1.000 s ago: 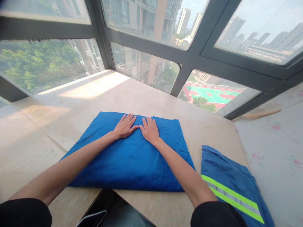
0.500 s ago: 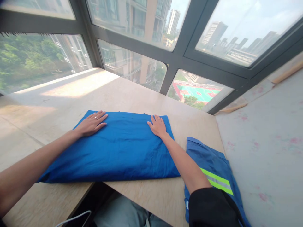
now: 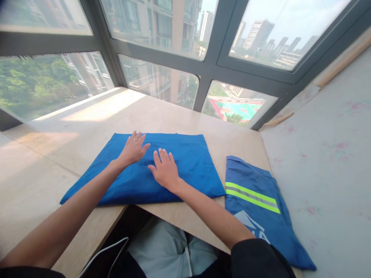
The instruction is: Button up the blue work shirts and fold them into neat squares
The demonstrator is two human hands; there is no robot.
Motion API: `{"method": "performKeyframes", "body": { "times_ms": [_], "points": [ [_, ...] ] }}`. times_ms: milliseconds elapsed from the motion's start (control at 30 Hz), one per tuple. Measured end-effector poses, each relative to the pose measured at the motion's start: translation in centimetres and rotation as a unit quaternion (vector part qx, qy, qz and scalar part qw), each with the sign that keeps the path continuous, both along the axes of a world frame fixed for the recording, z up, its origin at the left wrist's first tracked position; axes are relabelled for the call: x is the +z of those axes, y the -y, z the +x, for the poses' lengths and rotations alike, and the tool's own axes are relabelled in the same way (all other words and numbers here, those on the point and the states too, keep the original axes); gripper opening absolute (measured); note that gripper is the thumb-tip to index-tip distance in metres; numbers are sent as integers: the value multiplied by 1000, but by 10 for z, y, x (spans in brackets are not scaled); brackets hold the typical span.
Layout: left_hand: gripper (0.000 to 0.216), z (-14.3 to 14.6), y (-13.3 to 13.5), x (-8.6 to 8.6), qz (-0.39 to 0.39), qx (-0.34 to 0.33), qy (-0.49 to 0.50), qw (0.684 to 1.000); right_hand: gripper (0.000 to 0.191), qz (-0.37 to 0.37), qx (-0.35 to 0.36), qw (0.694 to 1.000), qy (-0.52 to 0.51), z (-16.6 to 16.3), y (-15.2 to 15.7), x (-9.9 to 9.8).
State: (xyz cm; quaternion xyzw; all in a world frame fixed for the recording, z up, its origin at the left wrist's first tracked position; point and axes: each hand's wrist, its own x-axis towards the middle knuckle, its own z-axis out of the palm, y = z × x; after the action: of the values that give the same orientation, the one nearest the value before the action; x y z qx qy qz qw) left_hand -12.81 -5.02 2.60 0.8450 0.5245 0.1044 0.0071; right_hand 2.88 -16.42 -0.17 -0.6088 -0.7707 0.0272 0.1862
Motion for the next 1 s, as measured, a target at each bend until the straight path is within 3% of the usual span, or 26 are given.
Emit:
{"method": "performKeyframes", "body": {
  "times_ms": [133, 333, 467, 567, 767, 1000],
  "points": [
    [61, 33, 46, -8, -17, -28, 34, 999, 64, -51, 3, 999, 5, -20, 39, -7],
    [60, 17, 96, -46, 19, -19, 29, 999, 62, -44, 10, 998, 32, 0, 51, -23],
    [62, -16, 115, -64, 22, -50, 35, 998, 64, -31, 24, 998, 56, 7, 53, -26],
    [65, -54, 124, -69, 23, -70, 30, 997, 64, -30, 34, 996, 73, 18, 60, -27],
    [65, -130, 123, -61, -9, -60, 14, 998, 61, -40, 58, 993, 98, 65, 81, -34],
    [62, -182, 109, -52, -61, -51, 6, 997, 67, -67, -4, 991, 111, 124, 100, -41]
  ]
}}
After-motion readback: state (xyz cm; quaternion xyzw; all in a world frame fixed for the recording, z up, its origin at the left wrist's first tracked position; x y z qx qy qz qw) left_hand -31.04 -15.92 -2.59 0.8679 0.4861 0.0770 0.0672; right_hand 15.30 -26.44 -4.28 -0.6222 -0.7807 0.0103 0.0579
